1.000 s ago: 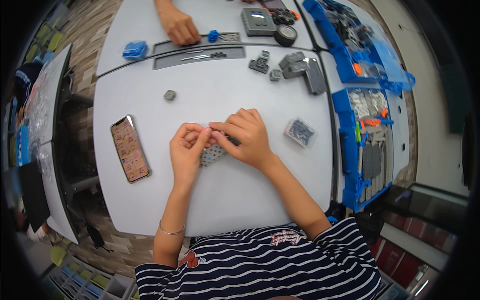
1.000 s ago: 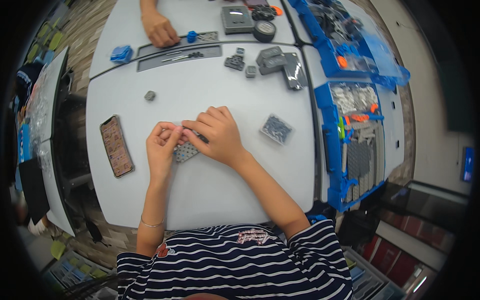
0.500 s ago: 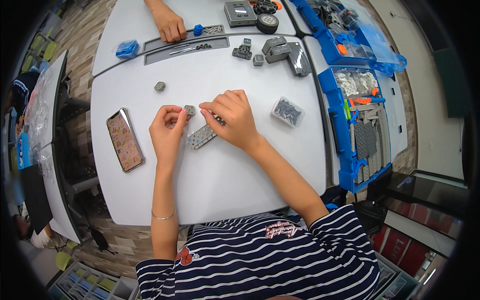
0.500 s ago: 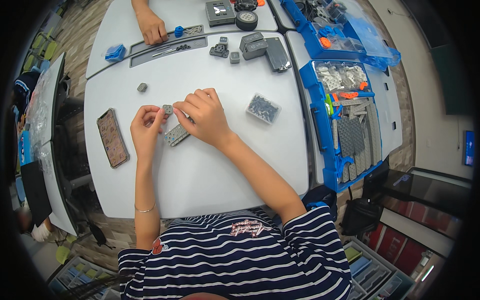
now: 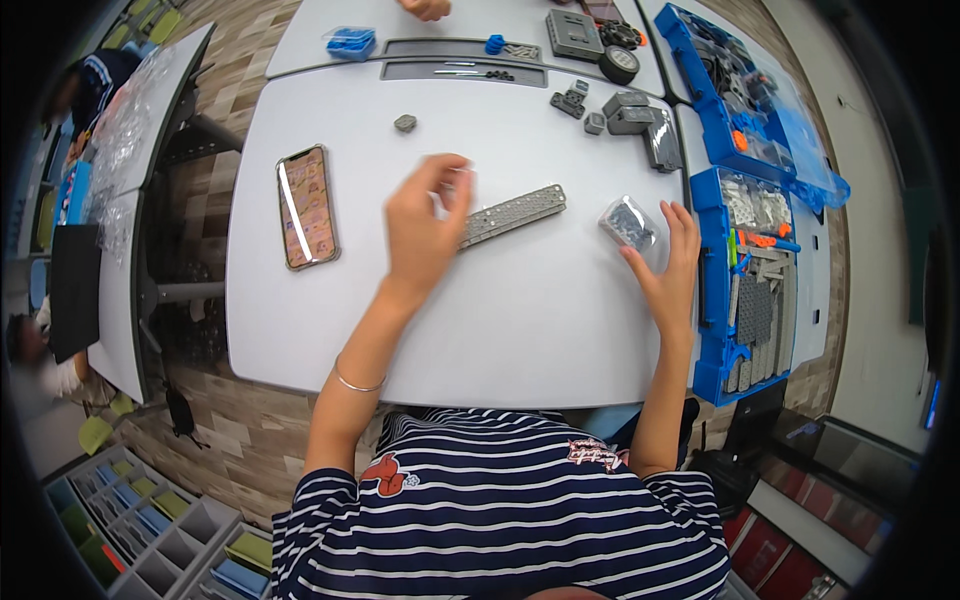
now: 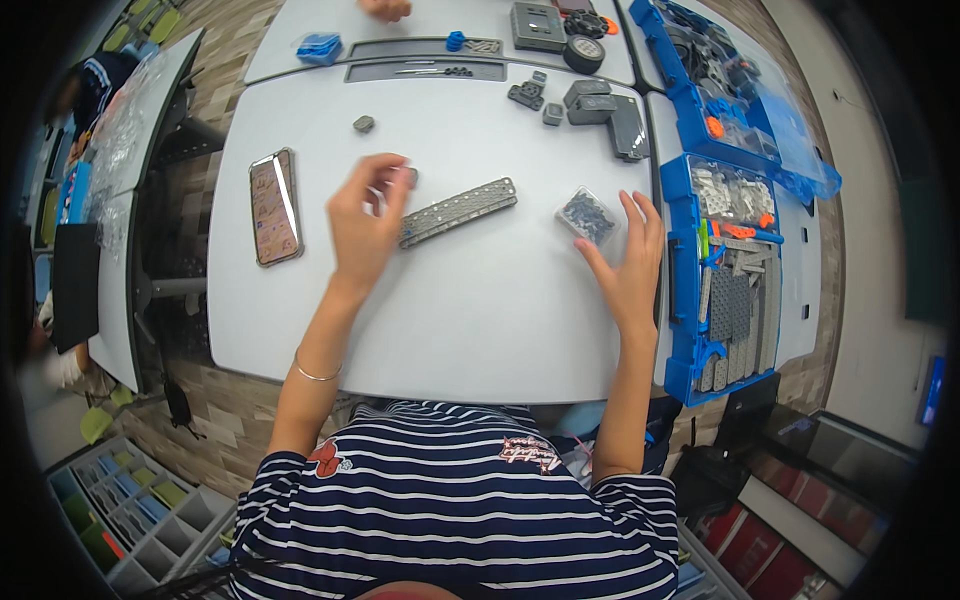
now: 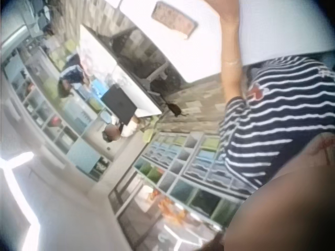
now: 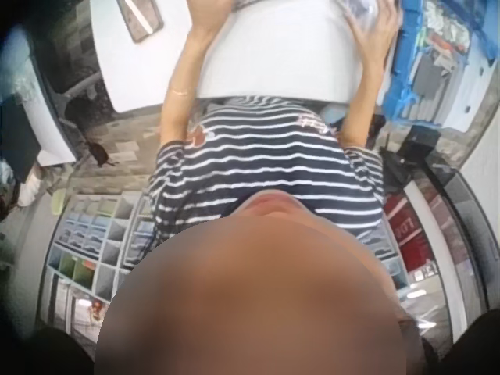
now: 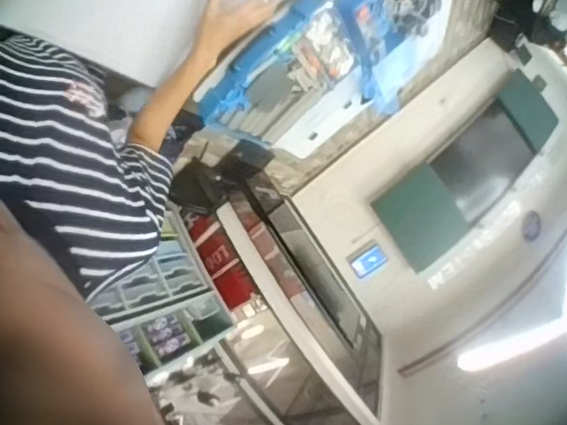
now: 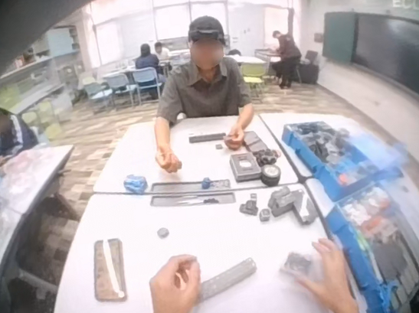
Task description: The person assembles small gray mechanical components on a white table, attaching pieces to a perforated beam and occasionally referencing a smartphone. They handle individual parts, align them, and secure them together by hand.
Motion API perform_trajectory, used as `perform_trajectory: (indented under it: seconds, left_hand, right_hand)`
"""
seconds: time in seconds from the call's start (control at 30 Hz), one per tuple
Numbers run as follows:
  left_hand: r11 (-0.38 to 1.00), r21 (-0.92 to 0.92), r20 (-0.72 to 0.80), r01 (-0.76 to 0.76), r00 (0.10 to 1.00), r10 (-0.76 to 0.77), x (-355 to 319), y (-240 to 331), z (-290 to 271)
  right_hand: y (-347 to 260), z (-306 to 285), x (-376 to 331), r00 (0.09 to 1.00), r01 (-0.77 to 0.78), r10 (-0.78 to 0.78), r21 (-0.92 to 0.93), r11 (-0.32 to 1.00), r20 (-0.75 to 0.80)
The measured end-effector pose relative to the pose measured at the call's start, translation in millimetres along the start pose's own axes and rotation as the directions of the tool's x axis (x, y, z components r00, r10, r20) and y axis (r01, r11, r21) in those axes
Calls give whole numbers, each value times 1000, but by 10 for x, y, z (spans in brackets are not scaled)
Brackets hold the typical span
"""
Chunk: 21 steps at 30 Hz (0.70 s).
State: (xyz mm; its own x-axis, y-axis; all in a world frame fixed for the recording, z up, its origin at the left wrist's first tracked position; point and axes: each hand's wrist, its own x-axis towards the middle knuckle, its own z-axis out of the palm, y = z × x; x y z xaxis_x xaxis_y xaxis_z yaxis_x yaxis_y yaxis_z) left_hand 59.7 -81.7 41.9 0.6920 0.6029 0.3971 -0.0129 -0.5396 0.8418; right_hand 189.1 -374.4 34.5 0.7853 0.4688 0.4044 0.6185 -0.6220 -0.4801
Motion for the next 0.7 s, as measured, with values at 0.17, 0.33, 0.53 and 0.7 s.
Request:
perform_trajectory:
  seconds: [0.17, 0.33, 0.53, 0.7]
  left_hand:
    - [969, -102, 213, -225, 947, 243, -410, 275, 319]
    - [960, -133, 516, -246, 810, 279, -657, 282, 614]
    - [957, -125, 475, -263, 831, 290, -615, 210, 1043]
    - [957, -182, 488, -225, 824, 287, -458, 167, 1226]
  right_hand:
    - [130, 260, -175, 999, -13, 11, 28, 1000, 44]
    - [162, 252, -120, 997, -46, 38, 127, 991, 69]
    - [140, 176, -115, 993, -10, -9, 161, 987, 116]
    - [137, 140, -91, 978, 54, -84, 157, 986, 189]
